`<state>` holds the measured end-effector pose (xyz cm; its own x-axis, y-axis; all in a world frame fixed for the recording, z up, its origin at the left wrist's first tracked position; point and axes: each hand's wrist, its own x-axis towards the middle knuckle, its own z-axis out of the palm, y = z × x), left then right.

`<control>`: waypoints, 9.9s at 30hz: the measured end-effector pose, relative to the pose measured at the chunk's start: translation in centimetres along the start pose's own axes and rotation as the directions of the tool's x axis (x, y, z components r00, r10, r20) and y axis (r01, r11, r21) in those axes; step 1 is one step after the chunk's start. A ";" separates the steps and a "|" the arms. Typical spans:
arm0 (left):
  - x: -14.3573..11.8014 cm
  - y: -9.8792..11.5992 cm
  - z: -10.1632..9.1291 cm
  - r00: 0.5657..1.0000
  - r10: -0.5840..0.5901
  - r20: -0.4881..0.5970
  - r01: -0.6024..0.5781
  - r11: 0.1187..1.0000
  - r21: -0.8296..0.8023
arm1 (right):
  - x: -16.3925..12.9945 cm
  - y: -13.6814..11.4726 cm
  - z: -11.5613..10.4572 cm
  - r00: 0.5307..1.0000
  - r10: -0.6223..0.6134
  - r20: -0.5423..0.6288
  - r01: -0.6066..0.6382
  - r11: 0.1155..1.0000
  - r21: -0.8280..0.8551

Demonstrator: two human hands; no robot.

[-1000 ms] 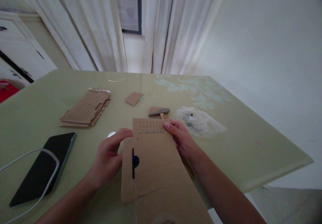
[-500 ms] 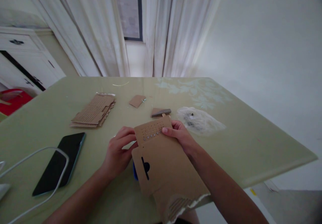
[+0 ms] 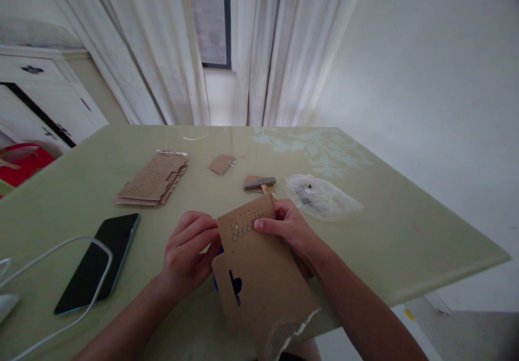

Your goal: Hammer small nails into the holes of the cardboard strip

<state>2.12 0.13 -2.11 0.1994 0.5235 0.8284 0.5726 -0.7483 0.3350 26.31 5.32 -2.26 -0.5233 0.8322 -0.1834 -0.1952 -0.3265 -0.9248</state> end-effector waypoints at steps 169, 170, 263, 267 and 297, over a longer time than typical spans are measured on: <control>-0.3 -9.8 -4.1 0.410 -0.901 0.141 0.599 0.383 0.703 | 0.7 -1.8 0.3 0.913 -0.159 -0.377 0.208 0.974 0.092; -0.3 -9.7 -3.9 0.400 -0.904 0.153 0.602 0.385 0.699 | 0.7 -1.8 0.2 0.913 -0.164 -0.374 0.210 0.974 0.087; -1.4 1.7 1.2 0.946 -0.254 0.201 0.301 0.918 -0.257 | -2.2 -0.6 0.6 0.985 -0.172 0.029 0.169 0.983 0.072; -0.7 1.3 0.3 0.893 -0.450 -0.003 0.442 0.878 -0.186 | -1.8 -0.6 0.3 0.959 -0.259 -0.118 0.269 0.961 0.072; -0.8 1.6 0.5 0.998 0.049 0.034 -0.051 0.997 0.051 | -1.6 -1.2 0.9 0.901 -0.415 0.126 0.412 0.726 -0.550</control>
<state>3.28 -1.31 -2.43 0.2543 0.4993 0.8283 0.6011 -0.7525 0.2691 26.63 3.93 -0.57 -0.4951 0.8287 0.2609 0.0990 0.3522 -0.9307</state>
